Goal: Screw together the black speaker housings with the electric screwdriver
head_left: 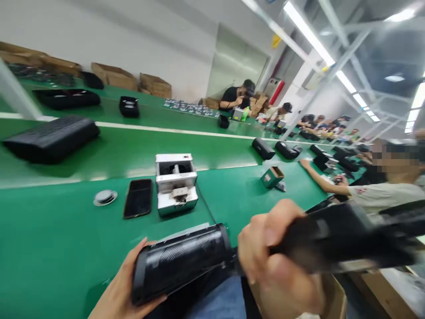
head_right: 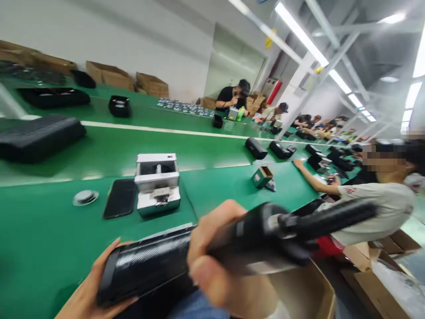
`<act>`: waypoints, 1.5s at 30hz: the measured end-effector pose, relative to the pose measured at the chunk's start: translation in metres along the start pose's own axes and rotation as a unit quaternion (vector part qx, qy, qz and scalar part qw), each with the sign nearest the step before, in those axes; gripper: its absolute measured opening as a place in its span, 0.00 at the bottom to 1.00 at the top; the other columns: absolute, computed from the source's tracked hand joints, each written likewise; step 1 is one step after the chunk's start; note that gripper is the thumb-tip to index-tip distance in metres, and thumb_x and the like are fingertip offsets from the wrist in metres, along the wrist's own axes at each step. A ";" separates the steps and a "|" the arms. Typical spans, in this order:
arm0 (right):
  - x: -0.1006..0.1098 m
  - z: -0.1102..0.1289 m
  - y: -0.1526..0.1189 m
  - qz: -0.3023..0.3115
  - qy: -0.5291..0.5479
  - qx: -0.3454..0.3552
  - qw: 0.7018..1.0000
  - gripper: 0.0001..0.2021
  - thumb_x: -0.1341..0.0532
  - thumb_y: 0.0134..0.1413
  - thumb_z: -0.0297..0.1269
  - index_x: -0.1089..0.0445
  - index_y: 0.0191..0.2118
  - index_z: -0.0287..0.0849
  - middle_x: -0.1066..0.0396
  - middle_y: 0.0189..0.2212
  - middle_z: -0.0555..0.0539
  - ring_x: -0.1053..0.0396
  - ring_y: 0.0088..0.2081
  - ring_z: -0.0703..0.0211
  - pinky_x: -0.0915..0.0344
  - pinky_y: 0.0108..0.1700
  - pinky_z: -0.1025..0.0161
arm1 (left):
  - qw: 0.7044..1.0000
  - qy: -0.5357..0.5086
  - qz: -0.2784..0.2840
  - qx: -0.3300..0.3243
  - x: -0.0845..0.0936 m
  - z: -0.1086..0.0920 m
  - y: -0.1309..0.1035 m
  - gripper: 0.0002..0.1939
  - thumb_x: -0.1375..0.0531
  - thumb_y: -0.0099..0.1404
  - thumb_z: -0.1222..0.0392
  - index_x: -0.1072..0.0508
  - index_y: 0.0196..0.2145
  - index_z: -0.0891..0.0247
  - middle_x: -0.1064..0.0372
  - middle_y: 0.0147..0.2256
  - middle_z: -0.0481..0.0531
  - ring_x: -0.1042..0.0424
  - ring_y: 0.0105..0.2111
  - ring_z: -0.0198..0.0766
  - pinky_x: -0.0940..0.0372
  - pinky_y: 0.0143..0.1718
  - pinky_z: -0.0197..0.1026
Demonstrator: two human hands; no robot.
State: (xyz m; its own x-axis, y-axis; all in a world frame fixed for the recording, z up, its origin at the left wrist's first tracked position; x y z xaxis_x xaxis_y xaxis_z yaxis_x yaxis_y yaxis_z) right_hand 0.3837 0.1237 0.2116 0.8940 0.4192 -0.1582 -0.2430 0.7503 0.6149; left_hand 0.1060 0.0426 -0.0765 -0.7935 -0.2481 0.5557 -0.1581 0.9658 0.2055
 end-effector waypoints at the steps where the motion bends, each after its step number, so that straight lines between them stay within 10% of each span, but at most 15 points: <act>1: 0.003 0.011 0.010 -0.012 0.011 0.012 1.000 0.07 0.29 0.74 0.46 0.26 0.47 0.53 0.44 0.19 0.63 0.50 0.14 0.69 0.46 0.16 0.70 | 1.000 -0.002 0.010 -0.007 0.003 -0.007 0.000 0.55 0.28 0.73 0.43 0.54 0.86 0.43 0.30 0.75 0.62 0.22 0.70 0.69 0.30 0.75 0.74; 7: 0.028 0.024 0.091 -0.174 0.022 0.137 0.975 0.09 0.26 0.54 0.29 0.23 0.39 0.47 0.38 0.18 0.60 0.48 0.14 0.67 0.43 0.16 0.66 | 0.999 0.000 0.046 -0.003 0.006 -0.020 0.002 0.74 0.20 0.60 0.65 0.62 0.86 0.37 0.36 0.79 0.62 0.29 0.76 0.69 0.33 0.78 0.72; 13: 0.007 -0.034 0.148 -0.293 0.054 0.246 0.922 0.11 0.30 0.53 0.32 0.31 0.40 0.48 0.35 0.18 0.63 0.41 0.16 0.66 0.36 0.22 0.67 | 0.999 0.008 0.031 -0.023 -0.008 0.001 0.001 0.90 0.18 0.45 0.75 0.70 0.86 0.31 0.39 0.80 0.64 0.30 0.76 0.77 0.30 0.75 0.78; 19: -0.004 -0.100 0.165 -0.220 0.009 0.170 0.960 0.14 0.25 0.53 0.38 0.30 0.38 0.47 0.33 0.17 0.61 0.36 0.15 0.63 0.34 0.21 0.65 | 1.000 -0.009 0.029 -0.008 -0.008 0.002 0.001 0.81 0.19 0.53 0.72 0.61 0.87 0.38 0.41 0.82 0.62 0.34 0.79 0.70 0.34 0.80 0.66; 27: -0.007 -0.063 0.137 -0.143 0.036 0.104 0.984 0.12 0.25 0.57 0.35 0.28 0.41 0.48 0.34 0.19 0.63 0.37 0.16 0.66 0.34 0.21 0.68 | 0.998 -0.033 0.054 0.013 -0.002 -0.011 0.001 0.76 0.22 0.56 0.74 0.59 0.88 0.40 0.41 0.82 0.64 0.37 0.81 0.70 0.40 0.81 0.75; 36: -0.045 -0.122 0.141 -0.077 -0.022 0.012 0.997 0.13 0.25 0.57 0.42 0.30 0.34 0.47 0.33 0.17 0.59 0.35 0.16 0.63 0.31 0.21 0.64 | 0.998 -0.043 0.046 0.024 0.000 -0.017 0.003 0.74 0.21 0.55 0.72 0.55 0.86 0.38 0.38 0.80 0.62 0.34 0.79 0.69 0.38 0.80 0.74; 45: -0.049 -0.130 0.142 -0.100 -0.038 -0.020 0.994 0.14 0.25 0.54 0.44 0.30 0.32 0.46 0.33 0.18 0.58 0.38 0.16 0.66 0.34 0.21 0.64 | 0.998 -0.042 0.050 0.025 -0.001 -0.017 0.003 0.73 0.21 0.57 0.70 0.55 0.86 0.39 0.41 0.82 0.62 0.35 0.80 0.68 0.37 0.80 0.74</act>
State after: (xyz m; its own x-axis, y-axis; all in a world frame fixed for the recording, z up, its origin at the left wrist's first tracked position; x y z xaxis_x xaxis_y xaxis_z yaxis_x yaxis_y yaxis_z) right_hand 0.2567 0.2761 0.2064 0.9514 0.2210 -0.2143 -0.0712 0.8353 0.5451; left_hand 0.1163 0.0441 -0.0622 -0.8532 -0.1456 0.5008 -0.1038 0.9884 0.1104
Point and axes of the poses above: each hand's wrist, its own y-axis towards the middle knuckle, its own x-axis out of the back of the hand, z = x × y, the point moved 4 cm from there along y, towards the middle knuckle
